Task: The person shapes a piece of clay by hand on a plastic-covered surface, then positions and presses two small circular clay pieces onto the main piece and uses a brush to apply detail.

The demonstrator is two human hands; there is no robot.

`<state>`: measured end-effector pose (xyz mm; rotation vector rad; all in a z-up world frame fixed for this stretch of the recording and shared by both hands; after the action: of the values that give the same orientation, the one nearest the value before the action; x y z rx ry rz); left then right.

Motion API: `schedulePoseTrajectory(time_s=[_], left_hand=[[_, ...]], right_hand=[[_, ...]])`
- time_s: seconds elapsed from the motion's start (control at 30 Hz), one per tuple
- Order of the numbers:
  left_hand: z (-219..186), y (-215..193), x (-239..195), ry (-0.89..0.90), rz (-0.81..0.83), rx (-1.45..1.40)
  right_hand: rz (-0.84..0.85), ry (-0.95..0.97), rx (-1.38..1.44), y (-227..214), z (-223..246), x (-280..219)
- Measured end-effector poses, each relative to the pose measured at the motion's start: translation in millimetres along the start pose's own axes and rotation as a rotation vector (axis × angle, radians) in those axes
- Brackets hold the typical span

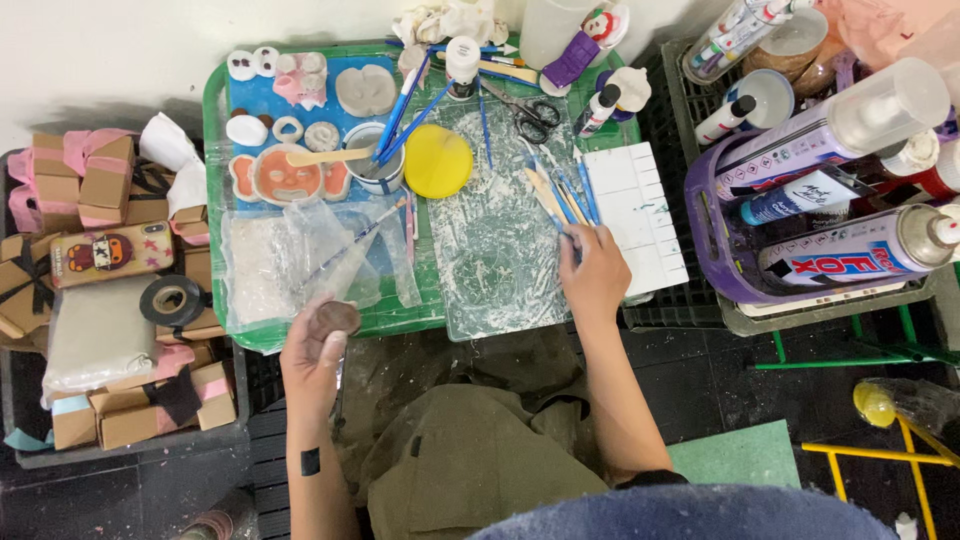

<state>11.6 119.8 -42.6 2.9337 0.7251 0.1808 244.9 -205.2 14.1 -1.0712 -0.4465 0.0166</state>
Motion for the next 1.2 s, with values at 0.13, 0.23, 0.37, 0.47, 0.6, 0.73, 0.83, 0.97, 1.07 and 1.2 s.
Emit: schedulePoseTrajectory(time_s=[0.13, 0.23, 0.37, 0.47, 0.6, 0.73, 0.83, 0.97, 1.07, 1.2], left_hand=[[-6.6, 23.8, 10.3, -0.075, 0.066, 0.042], [-25.9, 51.8, 20.7, -0.023, 0.152, 0.127], [-41.7, 89.4, 39.7, -0.055, 0.192, 0.312], [-39.1, 120.2, 61.7, -0.098, 0.255, 0.300], [-26.7, 178.0, 98.9, 0.158, 0.404, 0.698], [-6.8, 210.3, 125.0, 0.360, 0.393, 0.966], [3.2, 206.4, 124.4, 0.343, 0.468, 1.016], [-15.9, 177.4, 136.7, 0.481, 0.245, 1.107], [-12.9, 169.4, 150.9, 0.528, 0.096, 1.345], [-14.1, 177.9, 168.2, 0.596, 0.110, 1.416]], right_hand=[[-0.034, -0.045, -0.012, 4.4, 1.6, 8.6], [-0.064, -0.104, -0.025, 3.5, 3.9, 7.5], [-0.050, -0.127, -0.015, 2.7, 4.1, -1.0], [-0.074, -0.102, 0.039, 0.5, 1.6, -0.3], [-0.048, -0.040, 0.117, -3.8, 0.8, 3.0], [-0.028, -0.145, 0.012, -15.6, 16.3, 1.3], [0.064, -0.125, 0.026, -12.7, 8.2, 4.1], [0.096, -0.191, -0.004, -9.9, 3.4, 14.8], [0.064, -0.248, -0.004, -13.3, 9.7, 11.9], [0.001, -0.147, 0.200, -24.5, -1.9, 0.0]])
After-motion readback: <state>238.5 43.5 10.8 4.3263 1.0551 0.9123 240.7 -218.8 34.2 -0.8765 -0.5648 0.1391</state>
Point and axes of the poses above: each hand's wrist, its own x-axis towards the middle knuckle, its own y-axis out of the palm, z = x × y, the point moved 7 cm from there along x, towards the middle knuckle, and after that the axes turned 4 degrees about z, right-handed, at the moved point
